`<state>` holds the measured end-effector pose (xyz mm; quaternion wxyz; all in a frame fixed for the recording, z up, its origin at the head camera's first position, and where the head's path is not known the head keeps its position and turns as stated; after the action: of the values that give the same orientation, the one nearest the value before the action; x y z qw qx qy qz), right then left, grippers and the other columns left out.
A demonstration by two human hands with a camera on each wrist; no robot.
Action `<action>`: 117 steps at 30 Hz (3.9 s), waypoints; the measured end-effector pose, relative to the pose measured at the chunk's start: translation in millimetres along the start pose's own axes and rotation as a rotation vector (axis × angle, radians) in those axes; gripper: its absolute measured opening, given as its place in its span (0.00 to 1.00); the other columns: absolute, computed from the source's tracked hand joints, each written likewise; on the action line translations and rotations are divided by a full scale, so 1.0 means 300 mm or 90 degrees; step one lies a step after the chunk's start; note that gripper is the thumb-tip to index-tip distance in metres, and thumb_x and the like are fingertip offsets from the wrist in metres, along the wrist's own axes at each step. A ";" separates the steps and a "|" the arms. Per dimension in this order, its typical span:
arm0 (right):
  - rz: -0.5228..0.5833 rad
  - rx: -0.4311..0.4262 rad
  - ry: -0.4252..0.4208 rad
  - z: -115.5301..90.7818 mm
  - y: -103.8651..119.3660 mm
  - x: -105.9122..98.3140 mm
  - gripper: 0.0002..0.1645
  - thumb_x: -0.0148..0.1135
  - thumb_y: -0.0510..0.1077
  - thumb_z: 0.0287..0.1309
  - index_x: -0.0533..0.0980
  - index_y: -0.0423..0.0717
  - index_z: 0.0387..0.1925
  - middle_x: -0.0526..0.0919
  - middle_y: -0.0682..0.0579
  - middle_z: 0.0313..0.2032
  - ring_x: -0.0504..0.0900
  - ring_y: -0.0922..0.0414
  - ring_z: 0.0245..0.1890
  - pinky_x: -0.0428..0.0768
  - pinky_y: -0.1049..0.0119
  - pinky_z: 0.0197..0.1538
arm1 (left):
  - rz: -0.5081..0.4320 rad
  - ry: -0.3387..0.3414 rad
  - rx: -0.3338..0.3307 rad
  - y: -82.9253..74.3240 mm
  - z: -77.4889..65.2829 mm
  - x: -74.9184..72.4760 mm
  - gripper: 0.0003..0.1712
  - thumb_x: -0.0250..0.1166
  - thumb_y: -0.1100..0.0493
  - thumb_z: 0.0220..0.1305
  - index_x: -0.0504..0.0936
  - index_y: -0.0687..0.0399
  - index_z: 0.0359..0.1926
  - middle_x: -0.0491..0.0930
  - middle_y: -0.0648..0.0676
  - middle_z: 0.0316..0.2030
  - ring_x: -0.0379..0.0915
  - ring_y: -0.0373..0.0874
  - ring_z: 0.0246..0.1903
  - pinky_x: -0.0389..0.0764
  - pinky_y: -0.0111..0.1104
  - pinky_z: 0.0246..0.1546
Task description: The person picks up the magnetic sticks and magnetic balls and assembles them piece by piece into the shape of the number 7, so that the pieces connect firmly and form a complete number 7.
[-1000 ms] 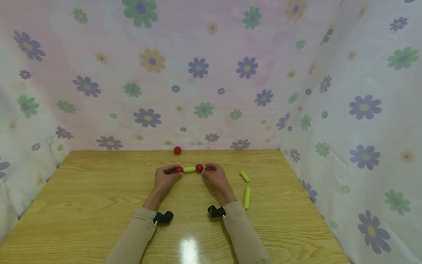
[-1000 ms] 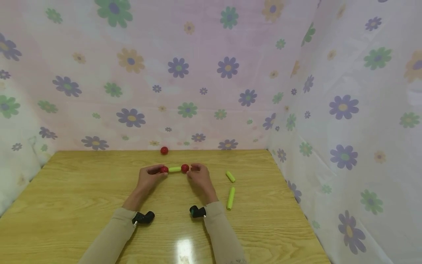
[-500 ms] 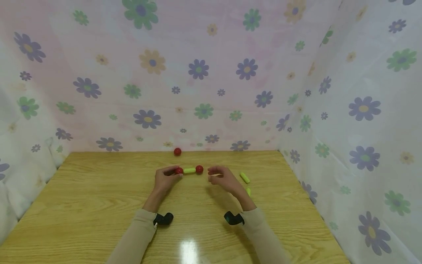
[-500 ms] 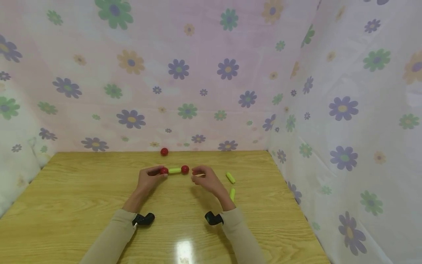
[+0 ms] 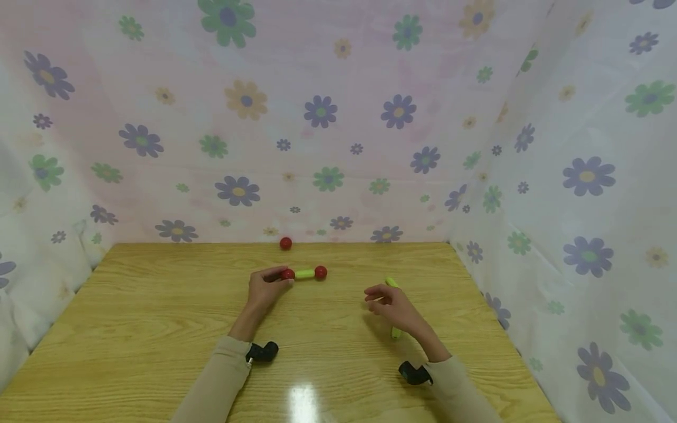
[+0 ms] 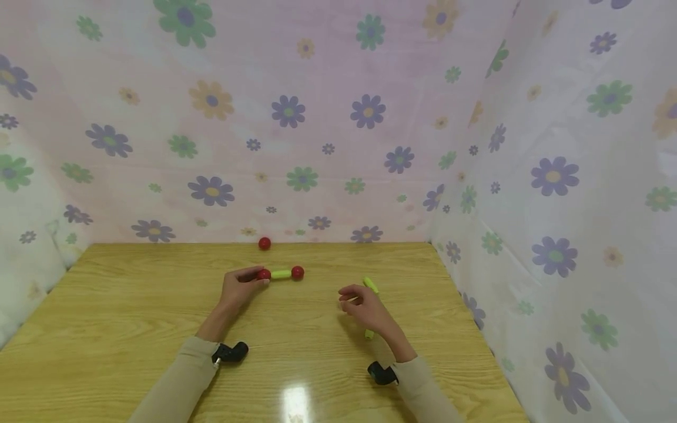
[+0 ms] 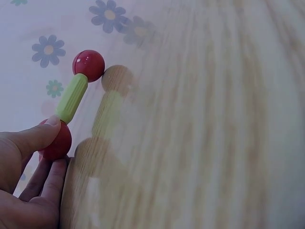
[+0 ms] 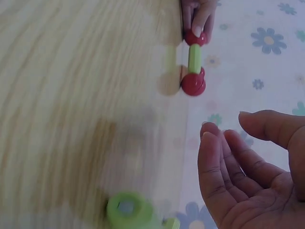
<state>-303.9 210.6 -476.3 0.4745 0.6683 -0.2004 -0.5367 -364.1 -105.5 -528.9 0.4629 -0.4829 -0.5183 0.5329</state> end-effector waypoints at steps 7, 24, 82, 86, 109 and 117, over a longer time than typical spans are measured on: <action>0.040 0.004 -0.017 -0.060 -0.059 -0.065 0.25 0.57 0.43 0.75 0.72 0.27 0.62 0.80 0.31 0.46 0.84 0.38 0.43 0.86 0.55 0.47 | 0.001 0.003 -0.002 0.003 -0.001 0.004 0.23 0.76 0.69 0.56 0.86 0.63 0.55 0.83 0.66 0.53 0.80 0.55 0.53 0.81 0.23 0.41; 0.031 0.116 -0.069 -0.160 -0.180 -0.166 0.25 0.54 0.47 0.77 0.75 0.27 0.56 0.85 0.38 0.42 0.85 0.55 0.38 0.85 0.64 0.40 | -0.018 -0.001 0.012 -0.005 0.003 0.002 0.24 0.75 0.70 0.56 0.85 0.67 0.55 0.83 0.69 0.54 0.80 0.58 0.54 0.80 0.21 0.41; -0.153 0.185 -0.096 -0.018 -0.102 -0.010 0.24 0.72 0.44 0.60 0.78 0.32 0.51 0.86 0.48 0.31 0.82 0.57 0.28 0.79 0.62 0.32 | 0.007 -0.013 -0.011 0.003 -0.002 0.002 0.23 0.76 0.68 0.56 0.86 0.61 0.55 0.83 0.64 0.54 0.79 0.54 0.56 0.80 0.24 0.45; -0.145 0.190 -0.098 -0.003 -0.091 0.023 0.23 0.71 0.43 0.61 0.78 0.33 0.53 0.85 0.50 0.30 0.80 0.58 0.26 0.78 0.64 0.30 | 0.010 -0.019 -0.009 0.006 0.001 0.001 0.23 0.77 0.67 0.55 0.87 0.61 0.54 0.84 0.64 0.54 0.80 0.54 0.55 0.80 0.25 0.45; 0.220 0.176 0.121 0.049 -0.049 0.243 0.34 0.58 0.40 0.72 0.61 0.21 0.69 0.83 0.34 0.52 0.87 0.53 0.43 0.87 0.61 0.47 | 0.018 -0.018 -0.006 0.010 0.003 0.001 0.22 0.76 0.66 0.57 0.87 0.60 0.54 0.84 0.63 0.55 0.80 0.53 0.56 0.81 0.33 0.52; 0.294 0.177 0.164 0.086 -0.041 0.307 0.37 0.55 0.41 0.74 0.54 0.25 0.74 0.84 0.40 0.50 0.86 0.54 0.44 0.86 0.64 0.46 | 0.011 -0.014 -0.013 0.011 0.002 0.004 0.23 0.76 0.67 0.57 0.86 0.60 0.56 0.83 0.64 0.55 0.79 0.54 0.57 0.80 0.30 0.50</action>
<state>-298.6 133.9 -534.8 0.5094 0.7262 -0.3567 -0.2930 -364.7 -104.4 -532.3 0.4475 -0.4866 -0.5246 0.5365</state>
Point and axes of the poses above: each hand's wrist, its own z-axis towards the middle knuckle, its own x-axis out of the palm, y = z × x, the point moved 8 cm from there along z, towards the middle knuckle
